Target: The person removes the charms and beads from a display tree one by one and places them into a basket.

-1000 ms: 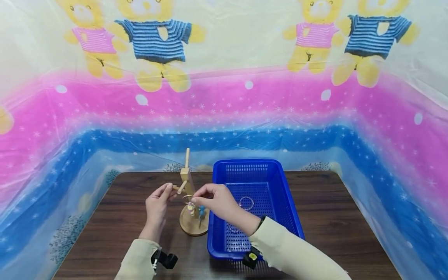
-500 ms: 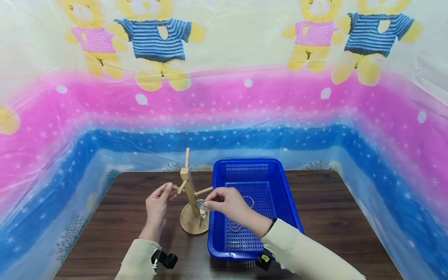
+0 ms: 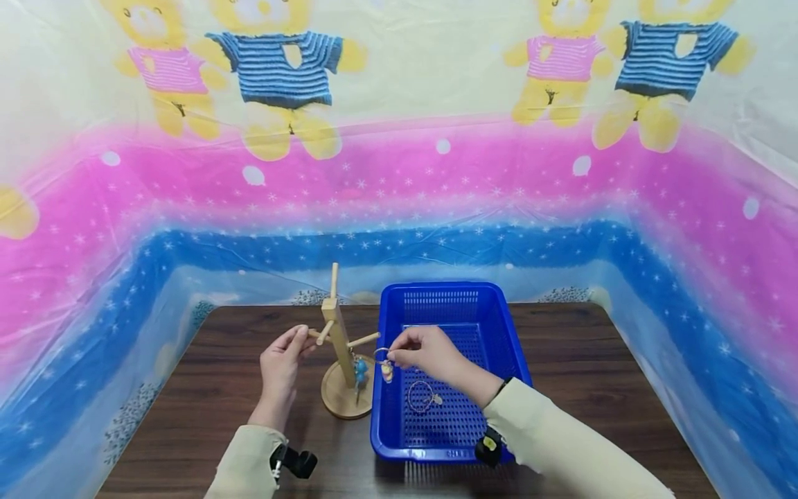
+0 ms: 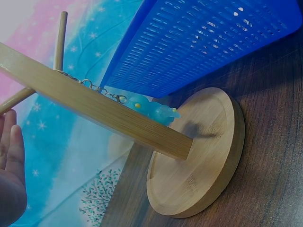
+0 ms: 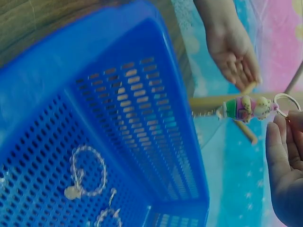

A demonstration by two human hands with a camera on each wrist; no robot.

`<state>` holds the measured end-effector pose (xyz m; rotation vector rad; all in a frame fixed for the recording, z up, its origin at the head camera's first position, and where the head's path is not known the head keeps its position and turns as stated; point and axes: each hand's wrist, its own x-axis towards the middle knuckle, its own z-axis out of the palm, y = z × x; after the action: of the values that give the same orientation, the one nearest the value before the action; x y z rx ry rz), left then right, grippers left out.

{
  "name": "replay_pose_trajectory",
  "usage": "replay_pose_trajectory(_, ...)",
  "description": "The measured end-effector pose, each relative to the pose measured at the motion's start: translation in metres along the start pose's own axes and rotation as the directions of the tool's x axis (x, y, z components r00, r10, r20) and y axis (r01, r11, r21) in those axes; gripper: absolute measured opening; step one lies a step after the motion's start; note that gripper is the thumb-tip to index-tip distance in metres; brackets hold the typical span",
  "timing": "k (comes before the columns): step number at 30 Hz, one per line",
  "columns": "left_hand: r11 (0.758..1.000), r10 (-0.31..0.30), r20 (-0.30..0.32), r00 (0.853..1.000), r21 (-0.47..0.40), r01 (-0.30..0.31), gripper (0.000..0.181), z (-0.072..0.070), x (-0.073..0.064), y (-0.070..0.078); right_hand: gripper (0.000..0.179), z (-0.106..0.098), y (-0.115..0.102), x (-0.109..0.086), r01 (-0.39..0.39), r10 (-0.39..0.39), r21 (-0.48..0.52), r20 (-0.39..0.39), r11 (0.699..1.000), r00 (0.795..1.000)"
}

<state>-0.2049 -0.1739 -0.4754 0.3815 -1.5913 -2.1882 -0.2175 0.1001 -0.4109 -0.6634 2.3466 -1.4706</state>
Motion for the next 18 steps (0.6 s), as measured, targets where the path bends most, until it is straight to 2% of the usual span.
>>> replay_pose_trajectory(7, 1.000, -0.008, -0.006, 1.000, -0.010, 0.008, 0.013, 0.000, 0.000, 0.001, 0.015, -0.010, 0.018, 0.013, -0.053, 0.053, -0.026, -0.006, 0.998, 0.999)
replay_pose_trajectory(18, 1.000, -0.010, 0.002, 1.000, -0.005, 0.010, 0.012, 0.000, 0.001, 0.001, 0.015, -0.009, 0.045, 0.033, -0.135, 0.134, -0.038, -0.017, 0.990, 0.991)
